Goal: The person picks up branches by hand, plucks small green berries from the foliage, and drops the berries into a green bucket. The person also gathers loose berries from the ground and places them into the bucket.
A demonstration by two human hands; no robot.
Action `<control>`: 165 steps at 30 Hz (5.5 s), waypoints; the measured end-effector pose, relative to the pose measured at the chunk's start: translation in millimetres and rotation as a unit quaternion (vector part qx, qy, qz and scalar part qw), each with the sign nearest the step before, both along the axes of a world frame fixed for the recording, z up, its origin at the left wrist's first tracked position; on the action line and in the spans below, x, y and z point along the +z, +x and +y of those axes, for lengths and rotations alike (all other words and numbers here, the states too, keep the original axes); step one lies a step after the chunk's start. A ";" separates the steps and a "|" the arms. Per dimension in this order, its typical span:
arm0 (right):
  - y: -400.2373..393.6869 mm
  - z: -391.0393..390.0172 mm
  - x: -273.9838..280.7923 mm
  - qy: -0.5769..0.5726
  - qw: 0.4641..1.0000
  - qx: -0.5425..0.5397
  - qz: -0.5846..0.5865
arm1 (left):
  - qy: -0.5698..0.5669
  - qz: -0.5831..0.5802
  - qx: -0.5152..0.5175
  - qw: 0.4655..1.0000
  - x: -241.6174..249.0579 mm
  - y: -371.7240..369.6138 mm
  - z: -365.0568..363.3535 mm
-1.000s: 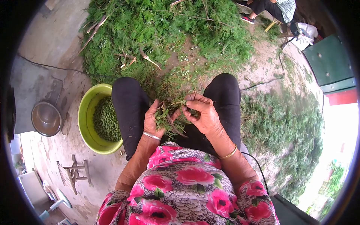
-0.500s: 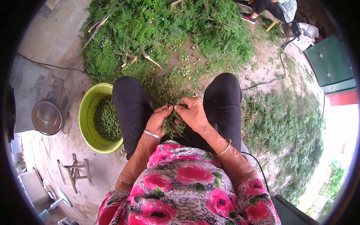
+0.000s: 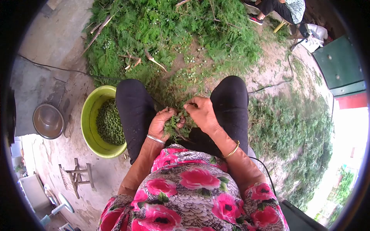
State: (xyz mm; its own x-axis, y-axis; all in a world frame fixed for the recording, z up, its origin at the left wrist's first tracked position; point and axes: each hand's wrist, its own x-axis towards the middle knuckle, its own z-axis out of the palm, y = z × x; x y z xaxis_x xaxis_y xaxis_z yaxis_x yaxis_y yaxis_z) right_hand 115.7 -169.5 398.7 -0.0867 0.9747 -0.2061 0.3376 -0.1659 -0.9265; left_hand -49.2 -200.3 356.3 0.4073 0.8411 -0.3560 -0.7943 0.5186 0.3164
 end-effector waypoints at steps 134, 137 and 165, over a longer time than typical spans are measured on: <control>-44.6 -3.8 27.5 0.182 0.914 0.250 -0.261 | -0.038 -0.109 0.078 0.990 1.8 -10.7 -1.1; -41.9 1.6 17.0 0.094 0.956 0.215 -0.175 | -0.038 -0.111 0.071 0.991 9.2 -11.5 -0.8; -24.4 3.5 13.3 0.141 0.968 0.158 -0.135 | 0.022 -0.155 0.073 0.985 9.9 -15.1 2.7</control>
State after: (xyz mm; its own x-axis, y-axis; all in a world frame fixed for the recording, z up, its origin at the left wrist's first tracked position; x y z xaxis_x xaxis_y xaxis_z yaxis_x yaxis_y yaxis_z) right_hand 91.3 -166.0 411.9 -0.3706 0.9288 0.0077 0.5670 0.2327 -0.7902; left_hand -64.3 -197.7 366.2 0.3649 0.9103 -0.1953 -0.9212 0.3834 0.0661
